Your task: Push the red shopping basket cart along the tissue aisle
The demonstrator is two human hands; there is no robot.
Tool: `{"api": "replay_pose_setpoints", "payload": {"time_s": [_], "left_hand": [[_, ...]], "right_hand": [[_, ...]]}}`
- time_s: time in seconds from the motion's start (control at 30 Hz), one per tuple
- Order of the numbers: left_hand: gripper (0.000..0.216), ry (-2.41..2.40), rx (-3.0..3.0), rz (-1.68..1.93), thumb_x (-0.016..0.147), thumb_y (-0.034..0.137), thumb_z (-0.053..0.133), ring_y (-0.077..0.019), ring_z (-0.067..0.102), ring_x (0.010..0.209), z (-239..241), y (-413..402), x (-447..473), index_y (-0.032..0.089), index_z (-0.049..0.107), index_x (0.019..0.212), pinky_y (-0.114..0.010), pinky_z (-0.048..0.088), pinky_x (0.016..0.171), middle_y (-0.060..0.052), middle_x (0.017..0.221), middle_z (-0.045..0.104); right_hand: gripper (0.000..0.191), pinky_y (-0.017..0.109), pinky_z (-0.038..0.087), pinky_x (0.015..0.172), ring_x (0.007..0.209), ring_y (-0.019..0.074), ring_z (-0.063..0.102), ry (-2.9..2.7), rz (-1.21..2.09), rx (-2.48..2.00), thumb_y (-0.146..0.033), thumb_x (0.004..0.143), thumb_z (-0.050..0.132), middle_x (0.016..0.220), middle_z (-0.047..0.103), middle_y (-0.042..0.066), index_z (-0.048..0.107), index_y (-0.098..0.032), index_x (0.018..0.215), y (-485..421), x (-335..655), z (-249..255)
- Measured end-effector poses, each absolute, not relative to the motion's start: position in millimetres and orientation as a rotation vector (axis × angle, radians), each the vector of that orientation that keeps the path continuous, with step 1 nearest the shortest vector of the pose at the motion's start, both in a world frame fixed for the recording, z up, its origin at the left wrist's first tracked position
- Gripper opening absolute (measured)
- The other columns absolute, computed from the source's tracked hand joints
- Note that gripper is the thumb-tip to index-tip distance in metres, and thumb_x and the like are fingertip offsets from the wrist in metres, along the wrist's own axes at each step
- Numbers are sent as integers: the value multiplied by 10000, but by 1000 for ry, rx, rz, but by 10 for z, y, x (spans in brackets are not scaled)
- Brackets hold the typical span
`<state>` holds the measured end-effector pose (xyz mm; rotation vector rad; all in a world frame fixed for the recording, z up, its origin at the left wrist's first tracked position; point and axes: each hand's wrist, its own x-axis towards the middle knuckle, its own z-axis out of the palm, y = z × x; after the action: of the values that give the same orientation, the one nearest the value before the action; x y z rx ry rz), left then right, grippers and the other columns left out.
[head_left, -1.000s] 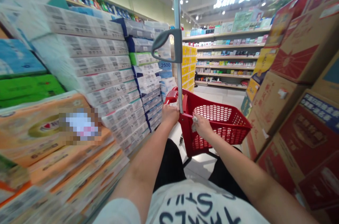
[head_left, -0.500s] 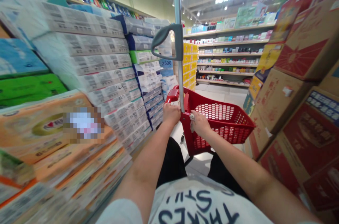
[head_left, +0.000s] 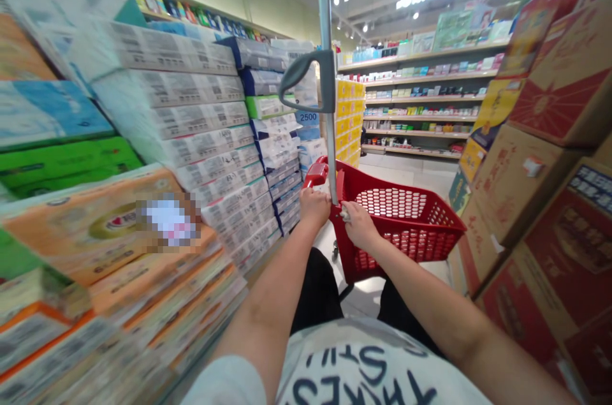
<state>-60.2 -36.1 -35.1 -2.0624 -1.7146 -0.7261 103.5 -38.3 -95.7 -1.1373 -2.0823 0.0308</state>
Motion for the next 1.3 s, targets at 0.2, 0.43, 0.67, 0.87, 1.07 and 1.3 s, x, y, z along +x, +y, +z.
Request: {"api": "replay_pose_setpoints", "payload": {"time_s": [0.2,0.43,0.67,0.87,1.07,1.3], "left_hand": [[350,-1683,-2033,-782,909,259,411,-284,534,938,-385,-402,-545,144,711,770,-461,291,916,-134,825,686],[331,-1659,-1998,-787,912,268,420,-266,519,940,-429,-398,-490,144,698,784,-448,277,933,-117,825,673],[349,-1664,-1978,-786,914,257,410,-272,506,929,-420,-405,-456,144,699,755,-439,268,943,-118,818,674],[350,-1649,-1996,-768,919,275,408,-264,509,917,-416,-394,-470,159,698,761,-436,272,933,-104,823,671],[361,-1652,-1978,-804,922,260,398,-262,505,924,-434,-387,-467,152,695,746,-444,264,939,-115,814,660],[372,-1637,-2016,-766,937,282,384,-252,511,911,-437,-377,-492,169,694,765,-429,286,911,-103,825,660]], "right_hand": [[502,400,377,984,1127,244,478,-2036,42,-1306,-96,733,450,1182,568,133,513,-141,1230,-398,1099,-957],[554,389,336,1021,1174,225,441,-2084,-43,-1184,-88,758,426,1255,528,125,441,-143,1309,-493,1004,-913],[414,363,363,951,1094,237,488,-2013,33,-1441,-133,779,468,1146,577,129,535,-151,1187,-477,1100,-874],[452,345,348,966,1107,220,487,-2057,-13,-1362,-136,805,451,1187,573,111,497,-172,1254,-450,1197,-927],[429,357,351,982,1120,227,502,-1928,74,-1512,-114,803,425,1180,596,133,545,-128,1215,-438,1238,-946],[526,380,272,1080,1257,207,415,-2085,35,-1229,-134,824,418,1361,498,102,442,-151,1349,-488,1076,-873]]}}
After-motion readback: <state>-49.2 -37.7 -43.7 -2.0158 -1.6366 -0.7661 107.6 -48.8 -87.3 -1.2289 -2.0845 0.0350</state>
